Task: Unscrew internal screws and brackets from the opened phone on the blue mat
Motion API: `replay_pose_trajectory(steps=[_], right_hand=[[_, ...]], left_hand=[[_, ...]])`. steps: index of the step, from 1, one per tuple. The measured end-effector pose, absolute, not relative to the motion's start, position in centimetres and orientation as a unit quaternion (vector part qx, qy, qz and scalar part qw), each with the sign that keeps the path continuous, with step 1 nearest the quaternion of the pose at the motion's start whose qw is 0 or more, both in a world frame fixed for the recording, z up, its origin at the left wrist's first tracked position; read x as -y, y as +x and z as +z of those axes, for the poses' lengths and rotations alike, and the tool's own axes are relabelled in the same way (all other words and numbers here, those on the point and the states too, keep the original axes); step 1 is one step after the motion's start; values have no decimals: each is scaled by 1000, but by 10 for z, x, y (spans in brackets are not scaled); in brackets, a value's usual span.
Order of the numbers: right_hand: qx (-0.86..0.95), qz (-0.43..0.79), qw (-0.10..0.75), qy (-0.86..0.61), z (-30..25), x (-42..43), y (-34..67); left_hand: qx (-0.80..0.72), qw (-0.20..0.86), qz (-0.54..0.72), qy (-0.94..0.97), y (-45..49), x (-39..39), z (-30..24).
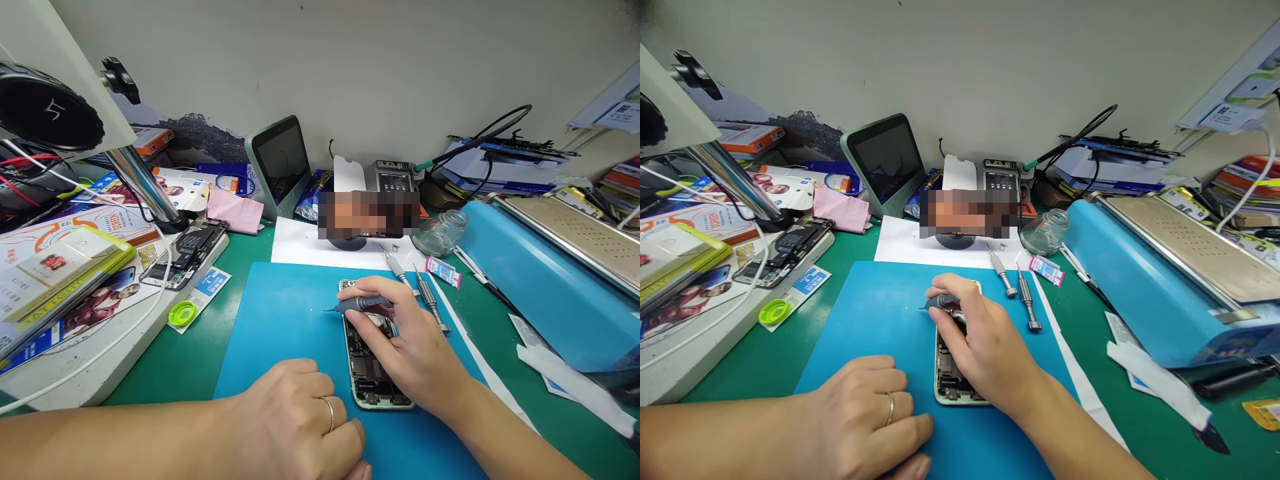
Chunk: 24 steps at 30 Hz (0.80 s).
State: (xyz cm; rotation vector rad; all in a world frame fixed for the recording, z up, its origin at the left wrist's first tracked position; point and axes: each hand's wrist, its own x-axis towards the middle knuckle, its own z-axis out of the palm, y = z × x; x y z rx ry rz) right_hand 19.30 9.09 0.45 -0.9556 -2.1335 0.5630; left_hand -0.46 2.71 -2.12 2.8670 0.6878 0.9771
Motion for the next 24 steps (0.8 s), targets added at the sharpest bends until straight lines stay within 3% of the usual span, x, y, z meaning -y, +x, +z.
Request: replay_pose_trajectory(steps=[24], right_hand=[[833,208,365,-361,1,-93,192]], left_hand=[[-224,30,305,925,-6,-27,-19]])
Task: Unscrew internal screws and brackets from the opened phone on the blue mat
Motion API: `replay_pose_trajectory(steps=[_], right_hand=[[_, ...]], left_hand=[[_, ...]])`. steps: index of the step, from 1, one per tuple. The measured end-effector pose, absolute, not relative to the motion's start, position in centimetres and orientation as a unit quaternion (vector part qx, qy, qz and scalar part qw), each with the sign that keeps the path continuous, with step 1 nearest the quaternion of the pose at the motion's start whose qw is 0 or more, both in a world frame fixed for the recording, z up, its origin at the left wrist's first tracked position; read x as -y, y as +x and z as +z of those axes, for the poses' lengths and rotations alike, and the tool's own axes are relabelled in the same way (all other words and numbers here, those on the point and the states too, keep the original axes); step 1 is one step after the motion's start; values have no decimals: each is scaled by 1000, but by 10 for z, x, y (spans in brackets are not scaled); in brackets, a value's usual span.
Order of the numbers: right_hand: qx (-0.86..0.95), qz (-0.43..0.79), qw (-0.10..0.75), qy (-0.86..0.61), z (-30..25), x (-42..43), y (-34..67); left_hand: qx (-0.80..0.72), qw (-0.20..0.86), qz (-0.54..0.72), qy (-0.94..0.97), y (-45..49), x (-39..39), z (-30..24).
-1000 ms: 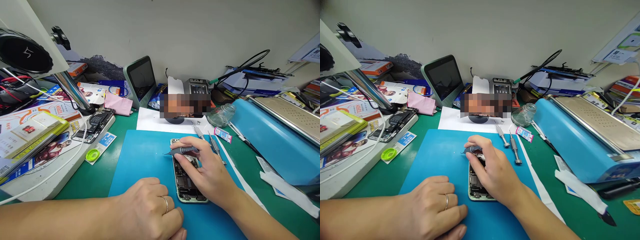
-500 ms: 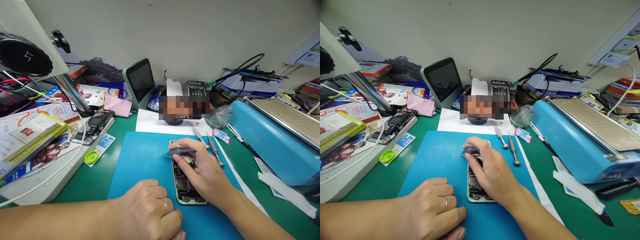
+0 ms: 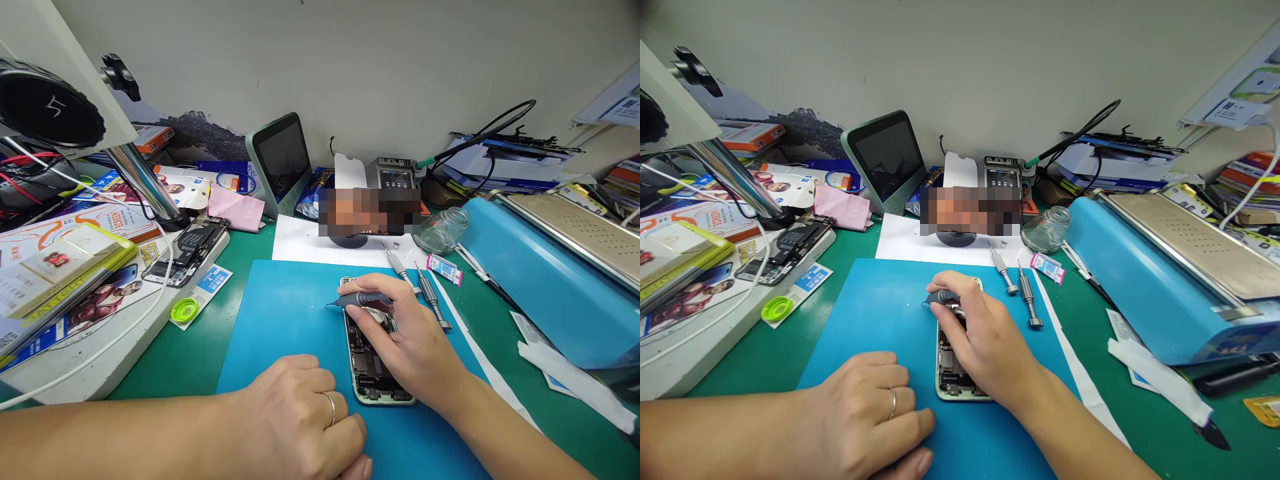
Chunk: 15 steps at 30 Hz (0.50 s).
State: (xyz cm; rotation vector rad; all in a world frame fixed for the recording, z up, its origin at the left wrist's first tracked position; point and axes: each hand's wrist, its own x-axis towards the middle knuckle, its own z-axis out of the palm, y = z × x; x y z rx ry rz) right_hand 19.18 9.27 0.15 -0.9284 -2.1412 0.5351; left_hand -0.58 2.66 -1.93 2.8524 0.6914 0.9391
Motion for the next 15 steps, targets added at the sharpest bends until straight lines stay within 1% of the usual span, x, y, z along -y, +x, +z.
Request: replay_pose_trajectory(steps=[15], right_hand=[[837,192,361,-363,1,-93,194]], left_hand=[[-227,52,292,928,-6,-27,-15]])
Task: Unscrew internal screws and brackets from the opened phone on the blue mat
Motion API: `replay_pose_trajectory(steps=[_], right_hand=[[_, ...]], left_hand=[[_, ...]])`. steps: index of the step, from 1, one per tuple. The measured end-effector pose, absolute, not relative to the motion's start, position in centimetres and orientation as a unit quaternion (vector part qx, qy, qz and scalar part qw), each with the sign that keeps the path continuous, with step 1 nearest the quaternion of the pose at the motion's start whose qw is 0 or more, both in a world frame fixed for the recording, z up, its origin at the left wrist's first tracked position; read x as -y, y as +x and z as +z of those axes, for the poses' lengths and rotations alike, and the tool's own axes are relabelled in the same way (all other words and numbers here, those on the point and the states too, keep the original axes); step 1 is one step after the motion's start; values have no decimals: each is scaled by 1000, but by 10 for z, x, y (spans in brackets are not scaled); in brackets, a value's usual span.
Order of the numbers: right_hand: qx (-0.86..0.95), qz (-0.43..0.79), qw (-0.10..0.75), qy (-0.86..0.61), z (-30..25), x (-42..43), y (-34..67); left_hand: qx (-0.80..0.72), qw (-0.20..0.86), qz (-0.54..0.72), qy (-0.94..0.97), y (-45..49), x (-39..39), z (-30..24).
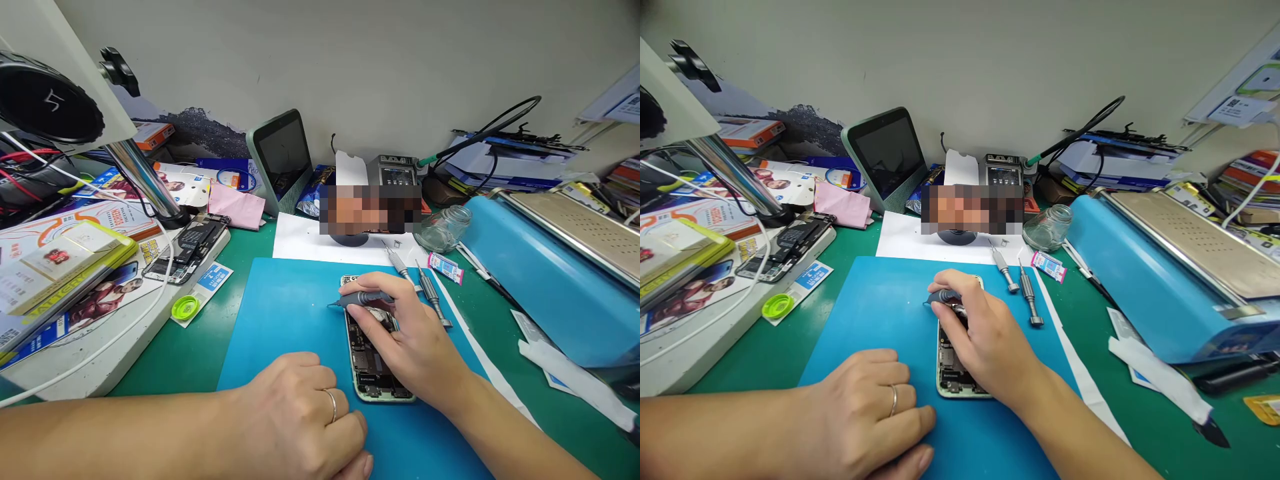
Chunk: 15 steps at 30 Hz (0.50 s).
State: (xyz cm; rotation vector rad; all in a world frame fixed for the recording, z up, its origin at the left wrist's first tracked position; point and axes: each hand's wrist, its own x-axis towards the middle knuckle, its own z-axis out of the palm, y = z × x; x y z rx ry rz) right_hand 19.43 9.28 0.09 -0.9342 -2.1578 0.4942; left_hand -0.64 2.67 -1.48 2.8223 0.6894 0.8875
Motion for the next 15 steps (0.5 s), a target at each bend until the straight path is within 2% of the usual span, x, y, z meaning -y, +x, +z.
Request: replay_pose_trajectory(steps=[6,15], right_hand=[[827,212,377,-359,0,-94,194],[725,277,486,-403,20,-65,218]], left_hand=[[-249,83,292,920,-8,-26,-14],[-377,278,316,825,-5,-28,-8]])
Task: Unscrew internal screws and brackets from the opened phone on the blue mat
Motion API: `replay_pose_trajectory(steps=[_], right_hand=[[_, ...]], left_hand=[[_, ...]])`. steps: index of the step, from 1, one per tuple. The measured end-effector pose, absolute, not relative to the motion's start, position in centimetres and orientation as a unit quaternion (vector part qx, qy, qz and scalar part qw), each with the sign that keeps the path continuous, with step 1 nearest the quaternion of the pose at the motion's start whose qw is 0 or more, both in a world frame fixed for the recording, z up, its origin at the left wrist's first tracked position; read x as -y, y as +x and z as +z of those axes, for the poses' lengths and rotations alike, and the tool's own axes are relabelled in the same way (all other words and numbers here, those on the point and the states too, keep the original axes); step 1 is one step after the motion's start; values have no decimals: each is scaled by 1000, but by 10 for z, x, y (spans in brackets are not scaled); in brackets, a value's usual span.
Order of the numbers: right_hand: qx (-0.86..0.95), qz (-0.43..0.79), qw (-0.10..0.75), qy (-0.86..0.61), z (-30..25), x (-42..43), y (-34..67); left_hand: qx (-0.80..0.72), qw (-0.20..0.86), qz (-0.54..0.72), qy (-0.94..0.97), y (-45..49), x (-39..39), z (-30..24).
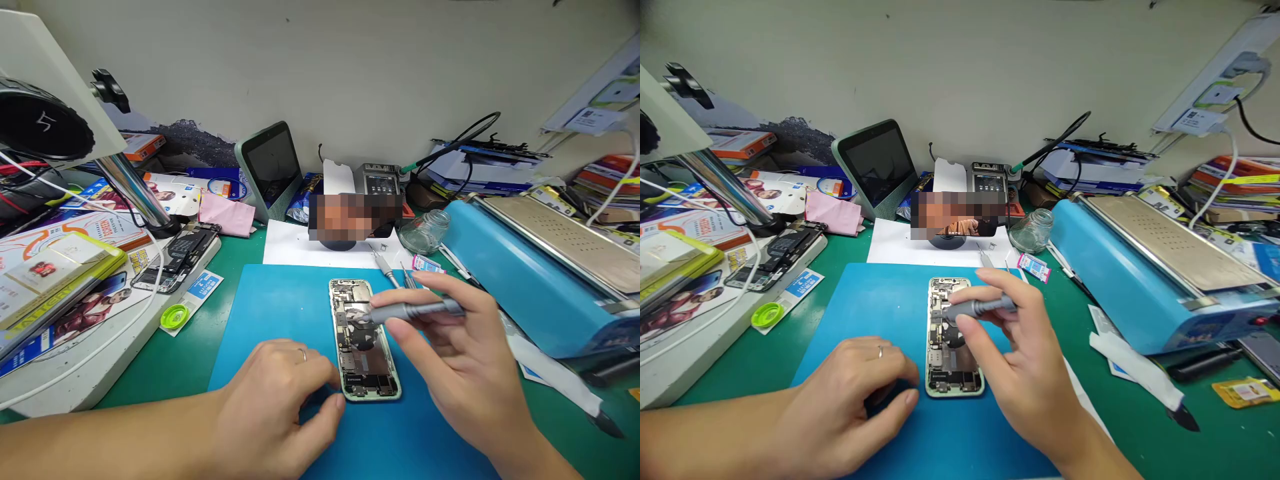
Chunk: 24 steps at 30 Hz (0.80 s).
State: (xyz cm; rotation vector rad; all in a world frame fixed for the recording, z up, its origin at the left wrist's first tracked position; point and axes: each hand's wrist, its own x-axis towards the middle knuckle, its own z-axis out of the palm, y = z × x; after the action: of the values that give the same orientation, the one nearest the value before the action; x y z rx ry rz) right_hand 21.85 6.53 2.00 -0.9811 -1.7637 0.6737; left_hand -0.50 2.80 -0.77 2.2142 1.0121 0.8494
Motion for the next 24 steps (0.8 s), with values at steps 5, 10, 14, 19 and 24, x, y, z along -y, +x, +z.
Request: replay_pose_trajectory(steps=[5,10,14,19,24], right_hand=[[645,289,566,-424,12,-41,226],[638,324,580,-389,1,-42,220],[661,335,570,-355,-3,-42,218],[666,356,567,-329,-4,-41,217],[671,372,553,-324,-3,-42,215]], left_hand=[[-442,363,271,774,-8,-30,-3],[-483,440,255,713,-10,-36,0],[-489,467,263,688,-9,-40,1],[-491,476,271,677,-10,-40,-1],[-483,485,277,674,-10,-40,3]])
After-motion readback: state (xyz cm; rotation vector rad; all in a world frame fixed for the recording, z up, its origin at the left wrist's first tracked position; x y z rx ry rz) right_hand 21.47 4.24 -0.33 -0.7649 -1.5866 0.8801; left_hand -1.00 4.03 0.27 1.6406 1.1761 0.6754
